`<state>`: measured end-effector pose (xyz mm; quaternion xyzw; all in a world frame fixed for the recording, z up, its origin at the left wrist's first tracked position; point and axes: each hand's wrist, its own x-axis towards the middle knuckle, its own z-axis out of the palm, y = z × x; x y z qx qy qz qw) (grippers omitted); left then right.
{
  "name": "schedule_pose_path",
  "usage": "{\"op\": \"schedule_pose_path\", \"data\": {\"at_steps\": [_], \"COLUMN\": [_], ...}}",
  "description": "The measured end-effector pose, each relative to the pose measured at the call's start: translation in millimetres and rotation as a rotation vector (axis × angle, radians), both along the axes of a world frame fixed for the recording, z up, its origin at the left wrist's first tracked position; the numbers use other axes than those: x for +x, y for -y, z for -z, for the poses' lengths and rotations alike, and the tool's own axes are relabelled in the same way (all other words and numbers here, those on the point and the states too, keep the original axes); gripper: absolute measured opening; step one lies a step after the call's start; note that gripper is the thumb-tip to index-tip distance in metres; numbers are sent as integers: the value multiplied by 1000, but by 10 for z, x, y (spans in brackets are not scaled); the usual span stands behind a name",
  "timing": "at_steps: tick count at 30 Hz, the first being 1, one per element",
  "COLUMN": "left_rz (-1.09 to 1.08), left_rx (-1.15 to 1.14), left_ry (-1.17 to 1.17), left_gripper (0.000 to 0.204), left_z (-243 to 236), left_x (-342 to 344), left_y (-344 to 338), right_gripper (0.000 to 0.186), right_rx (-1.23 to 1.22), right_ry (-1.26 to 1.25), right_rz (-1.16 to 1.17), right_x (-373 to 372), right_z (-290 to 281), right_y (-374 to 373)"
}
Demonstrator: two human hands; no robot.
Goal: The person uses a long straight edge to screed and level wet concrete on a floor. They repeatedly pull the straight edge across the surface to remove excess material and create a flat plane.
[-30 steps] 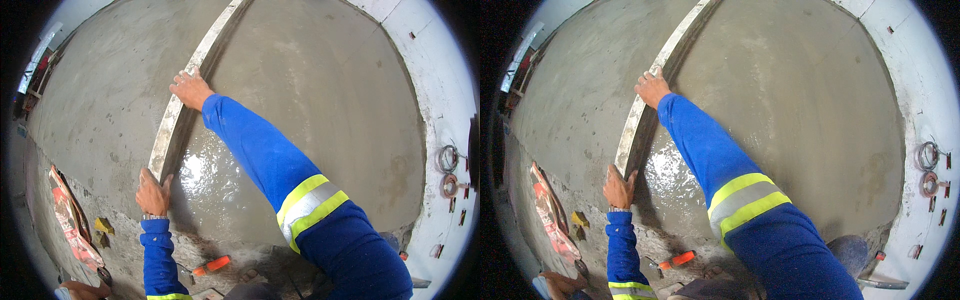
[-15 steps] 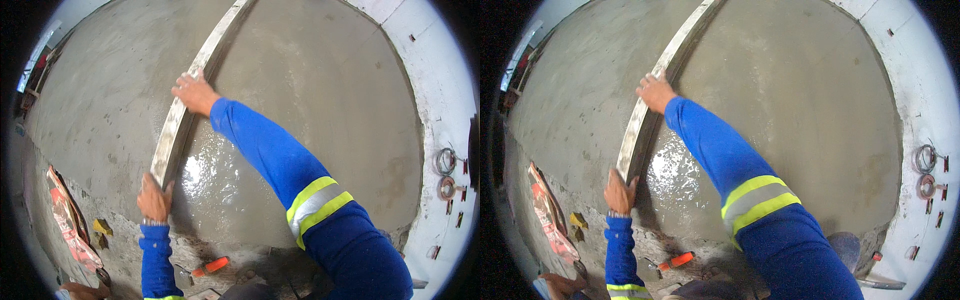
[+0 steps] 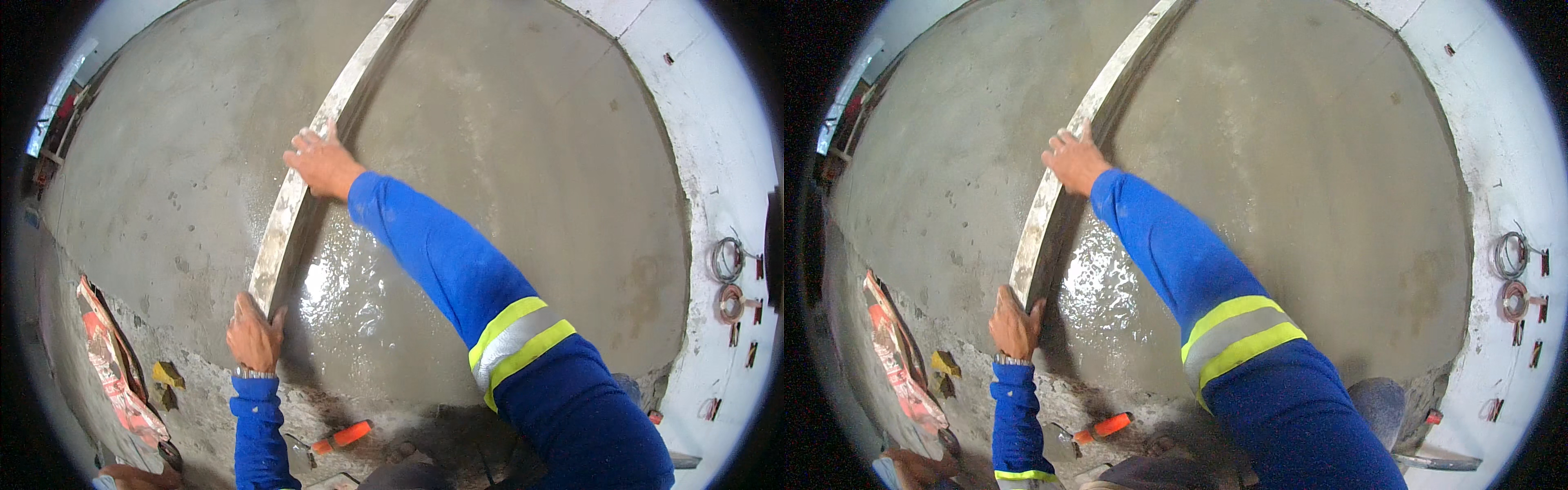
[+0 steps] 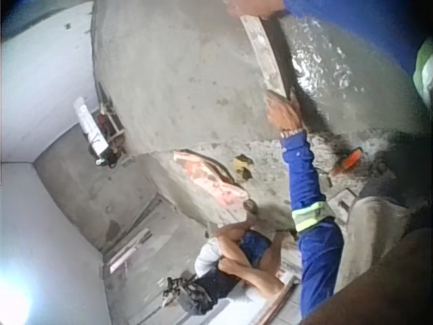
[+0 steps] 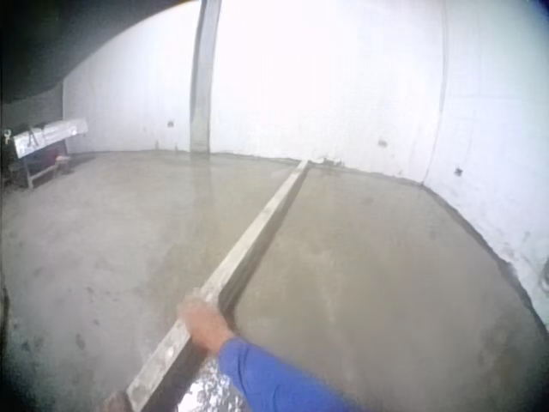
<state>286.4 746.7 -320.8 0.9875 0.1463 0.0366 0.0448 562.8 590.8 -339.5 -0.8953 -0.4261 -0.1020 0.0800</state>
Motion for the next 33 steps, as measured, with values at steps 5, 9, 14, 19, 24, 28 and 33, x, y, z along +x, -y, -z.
{"op": "schedule_pose_path", "data": {"at_steps": [5,9,14,19,24,28,33], "left_rz": [-7,-12,26,-4,-16,21,54], "left_rx": [-11,14,-18,-18,6,-1,-57], "left_ry": [-32,-21,14,-50,-54,-33,26], "left_gripper": [57,57,58,57,54,59,57], "left_z": [-23,-14,6,0,-32,24,19], "left_x": [-457,-197,26,-498,-657,-196,43], "left_y": [-21,105,123,107,116,232,358], "right_gripper": [48,47,48,52,59,55,45], "right_rx": [-6,-13,-37,-39,-11,-22,-59], "right_ry": [-5,10,4,-52,-53,5,14], "right_rz": [-37,-21,22,-16,-45,-4,55], "right_x": [-450,-233,13,-552,-703,-247,-15], "right_z": [-37,-63,-46,-90,-37,-43,-27], "right_y": [9,161,176,161,227,373,424]}}
